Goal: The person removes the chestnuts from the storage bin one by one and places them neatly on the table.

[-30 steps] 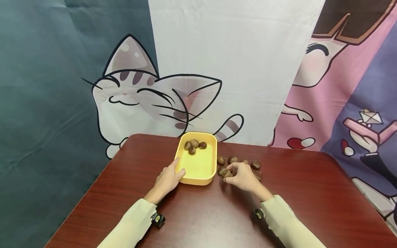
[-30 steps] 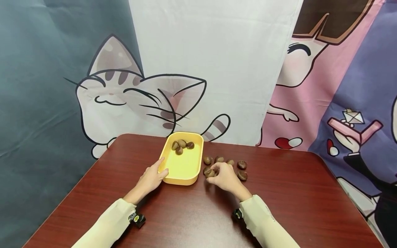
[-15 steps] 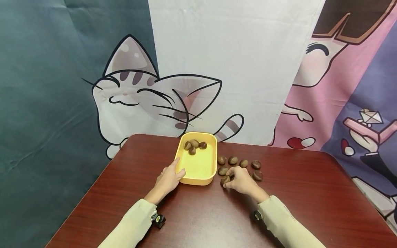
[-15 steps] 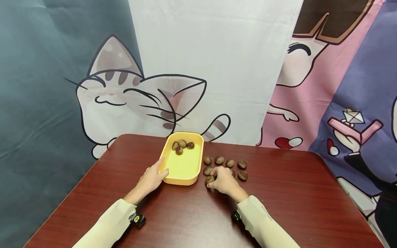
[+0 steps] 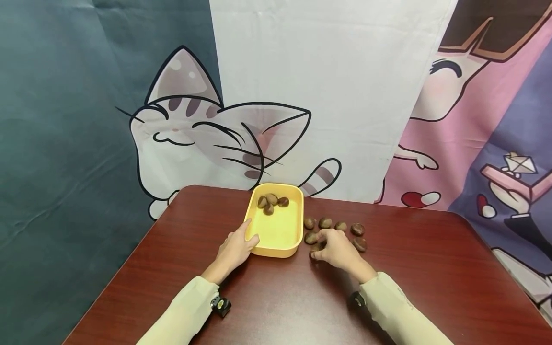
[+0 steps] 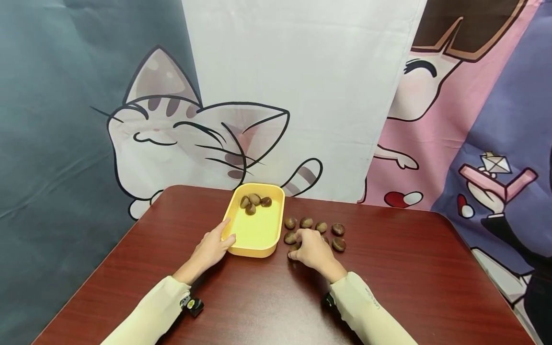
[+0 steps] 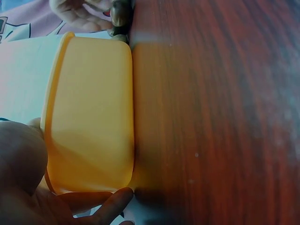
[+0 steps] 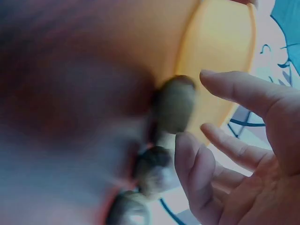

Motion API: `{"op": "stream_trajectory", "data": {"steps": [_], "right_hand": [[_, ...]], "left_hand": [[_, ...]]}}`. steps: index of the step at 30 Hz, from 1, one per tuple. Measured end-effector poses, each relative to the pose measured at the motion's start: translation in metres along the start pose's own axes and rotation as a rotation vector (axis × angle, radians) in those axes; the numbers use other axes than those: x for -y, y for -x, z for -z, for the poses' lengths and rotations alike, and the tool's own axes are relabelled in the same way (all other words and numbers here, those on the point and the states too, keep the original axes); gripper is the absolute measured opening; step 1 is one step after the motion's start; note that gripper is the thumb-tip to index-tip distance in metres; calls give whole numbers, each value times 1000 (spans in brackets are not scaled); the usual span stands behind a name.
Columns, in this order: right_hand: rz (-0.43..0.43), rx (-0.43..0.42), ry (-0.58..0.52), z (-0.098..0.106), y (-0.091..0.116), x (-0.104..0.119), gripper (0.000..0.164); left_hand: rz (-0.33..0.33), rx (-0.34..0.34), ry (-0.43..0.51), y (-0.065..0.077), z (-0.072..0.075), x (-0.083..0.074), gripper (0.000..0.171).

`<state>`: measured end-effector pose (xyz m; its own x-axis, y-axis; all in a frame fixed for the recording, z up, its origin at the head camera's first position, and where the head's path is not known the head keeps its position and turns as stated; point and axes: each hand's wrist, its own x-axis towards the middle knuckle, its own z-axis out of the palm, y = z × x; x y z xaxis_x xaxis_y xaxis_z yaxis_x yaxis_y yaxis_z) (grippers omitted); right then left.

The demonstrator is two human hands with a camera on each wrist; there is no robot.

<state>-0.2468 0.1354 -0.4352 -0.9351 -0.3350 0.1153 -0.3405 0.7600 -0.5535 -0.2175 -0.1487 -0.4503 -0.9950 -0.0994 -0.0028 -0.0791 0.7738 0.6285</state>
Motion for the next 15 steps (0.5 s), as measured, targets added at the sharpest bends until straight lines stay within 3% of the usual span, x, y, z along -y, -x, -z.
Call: {"op": "stream_trajectory", "data": {"steps": [7, 15], "right_hand": [[56, -81, -49, 17, -14, 21, 28], [74, -65, -150, 14, -46, 47, 36]], "left_hand": [[-5, -5, 8, 0, 1, -2, 67], [-12, -9, 13, 1, 0, -2, 66]]}}
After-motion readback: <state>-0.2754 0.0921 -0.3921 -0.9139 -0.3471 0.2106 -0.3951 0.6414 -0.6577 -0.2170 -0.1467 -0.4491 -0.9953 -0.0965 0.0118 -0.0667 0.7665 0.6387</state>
